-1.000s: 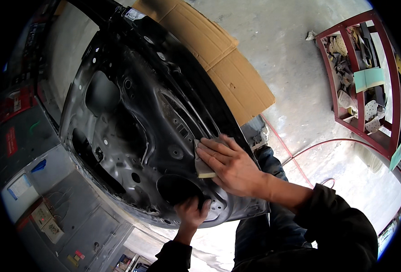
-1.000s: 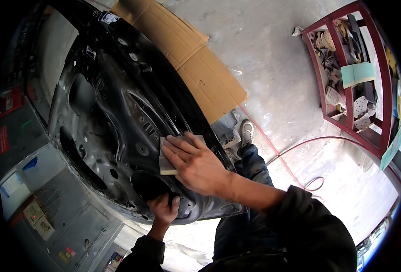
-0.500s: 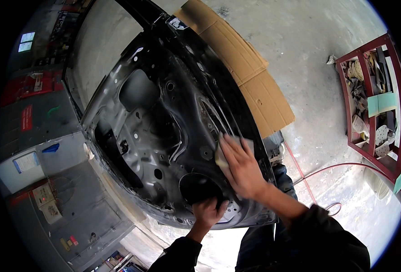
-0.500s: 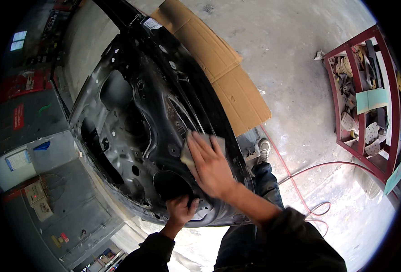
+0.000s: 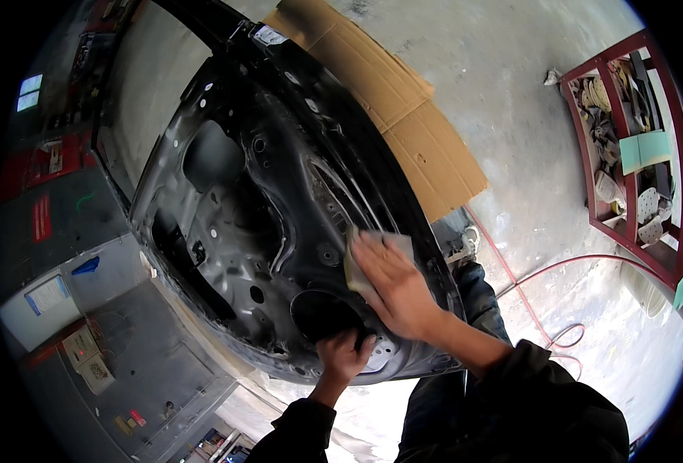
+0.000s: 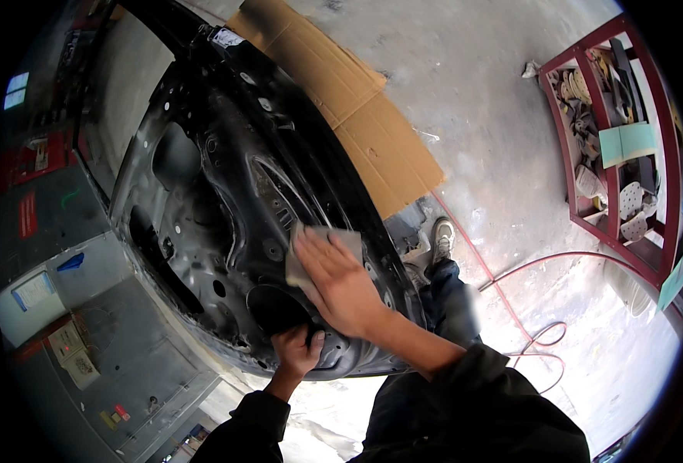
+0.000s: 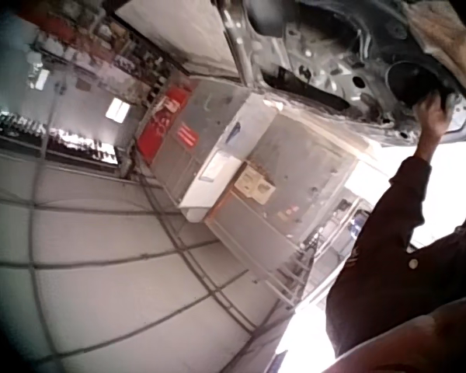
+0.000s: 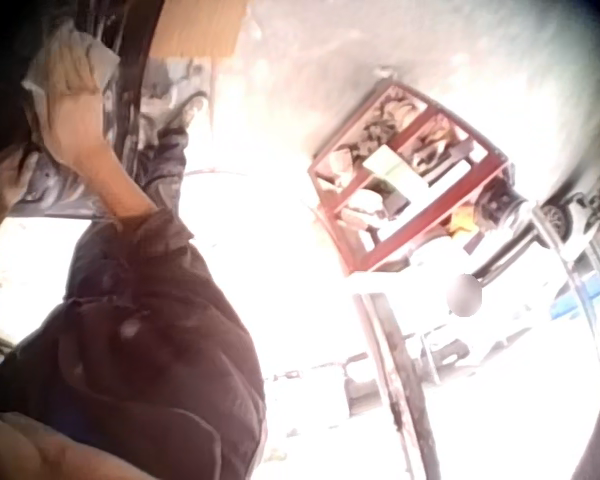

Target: The person sands the inner surface of a detached car door using a sanding block. They move the block across various sections of the door's interior, including around cutouts and along the edges, to smooth the surface.

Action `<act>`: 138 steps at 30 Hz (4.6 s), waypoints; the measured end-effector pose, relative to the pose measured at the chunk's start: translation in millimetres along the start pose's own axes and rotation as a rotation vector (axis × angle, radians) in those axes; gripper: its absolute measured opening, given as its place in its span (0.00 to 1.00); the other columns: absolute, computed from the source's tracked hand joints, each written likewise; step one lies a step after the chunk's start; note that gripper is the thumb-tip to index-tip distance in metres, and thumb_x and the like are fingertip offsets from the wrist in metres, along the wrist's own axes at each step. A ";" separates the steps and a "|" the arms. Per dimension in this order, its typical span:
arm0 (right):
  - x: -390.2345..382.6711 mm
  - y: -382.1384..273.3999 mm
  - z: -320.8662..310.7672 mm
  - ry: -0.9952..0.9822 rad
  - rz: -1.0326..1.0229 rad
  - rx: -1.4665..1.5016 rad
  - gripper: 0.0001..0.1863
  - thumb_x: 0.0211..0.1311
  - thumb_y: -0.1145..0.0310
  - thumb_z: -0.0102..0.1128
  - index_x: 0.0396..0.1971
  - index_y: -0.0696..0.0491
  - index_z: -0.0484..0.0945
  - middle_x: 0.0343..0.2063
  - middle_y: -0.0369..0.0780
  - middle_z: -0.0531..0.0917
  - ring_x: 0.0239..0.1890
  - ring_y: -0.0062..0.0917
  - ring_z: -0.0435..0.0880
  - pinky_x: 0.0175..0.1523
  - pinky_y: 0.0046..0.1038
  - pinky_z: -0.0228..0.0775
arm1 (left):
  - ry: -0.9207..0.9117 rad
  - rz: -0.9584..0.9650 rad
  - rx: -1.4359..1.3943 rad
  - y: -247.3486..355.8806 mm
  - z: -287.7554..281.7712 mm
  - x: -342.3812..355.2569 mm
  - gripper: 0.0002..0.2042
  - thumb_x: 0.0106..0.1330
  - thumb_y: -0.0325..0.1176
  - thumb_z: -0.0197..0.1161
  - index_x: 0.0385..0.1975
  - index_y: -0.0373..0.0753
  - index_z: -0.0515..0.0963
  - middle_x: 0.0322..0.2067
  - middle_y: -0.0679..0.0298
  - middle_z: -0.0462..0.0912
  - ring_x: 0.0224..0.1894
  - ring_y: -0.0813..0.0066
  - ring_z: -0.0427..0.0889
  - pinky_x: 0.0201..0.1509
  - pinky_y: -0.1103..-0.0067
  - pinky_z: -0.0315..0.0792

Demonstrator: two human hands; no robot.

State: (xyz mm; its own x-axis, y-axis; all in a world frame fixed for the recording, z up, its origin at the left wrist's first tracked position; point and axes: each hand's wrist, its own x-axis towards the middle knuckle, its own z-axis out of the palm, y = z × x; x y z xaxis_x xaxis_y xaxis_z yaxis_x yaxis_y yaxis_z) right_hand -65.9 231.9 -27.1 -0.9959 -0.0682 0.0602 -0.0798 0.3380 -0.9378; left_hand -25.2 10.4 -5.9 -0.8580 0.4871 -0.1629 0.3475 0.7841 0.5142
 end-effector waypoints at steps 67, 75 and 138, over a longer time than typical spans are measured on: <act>106.7 51.0 33.1 0.535 0.233 0.053 0.19 0.58 0.61 0.75 0.26 0.58 0.73 0.20 0.49 0.77 0.22 0.48 0.79 0.29 0.42 0.69 | 0.067 0.015 0.075 -5.1 -0.7 2.3 0.24 0.61 0.52 0.71 0.13 0.44 0.70 0.13 0.61 0.73 0.15 0.58 0.77 0.18 0.67 0.67; 23.5 44.6 10.7 0.194 0.521 0.379 0.16 0.58 0.64 0.74 0.38 0.60 0.82 0.28 0.46 0.87 0.32 0.25 0.87 0.42 0.32 0.78 | 0.068 0.035 0.085 -8.3 1.4 -1.5 0.24 0.62 0.51 0.70 0.13 0.43 0.70 0.14 0.60 0.74 0.16 0.55 0.78 0.17 0.66 0.68; 113.9 4.5 26.3 0.274 -0.043 0.237 0.31 0.67 0.73 0.58 0.70 0.62 0.64 0.72 0.52 0.64 0.74 0.47 0.63 0.78 0.47 0.51 | -0.038 0.014 -0.043 -11.0 3.6 -0.3 0.22 0.68 0.49 0.64 0.17 0.42 0.72 0.16 0.58 0.74 0.18 0.51 0.75 0.21 0.65 0.68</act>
State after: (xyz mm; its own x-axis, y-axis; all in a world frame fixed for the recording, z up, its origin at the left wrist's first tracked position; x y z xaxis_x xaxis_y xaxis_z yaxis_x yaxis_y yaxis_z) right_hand -178.5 201.0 -33.4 -0.9691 0.1873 0.1602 -0.1411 0.1115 -0.9837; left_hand -27.4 3.0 -14.5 -0.8377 0.5131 -0.1870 0.3425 0.7603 0.5520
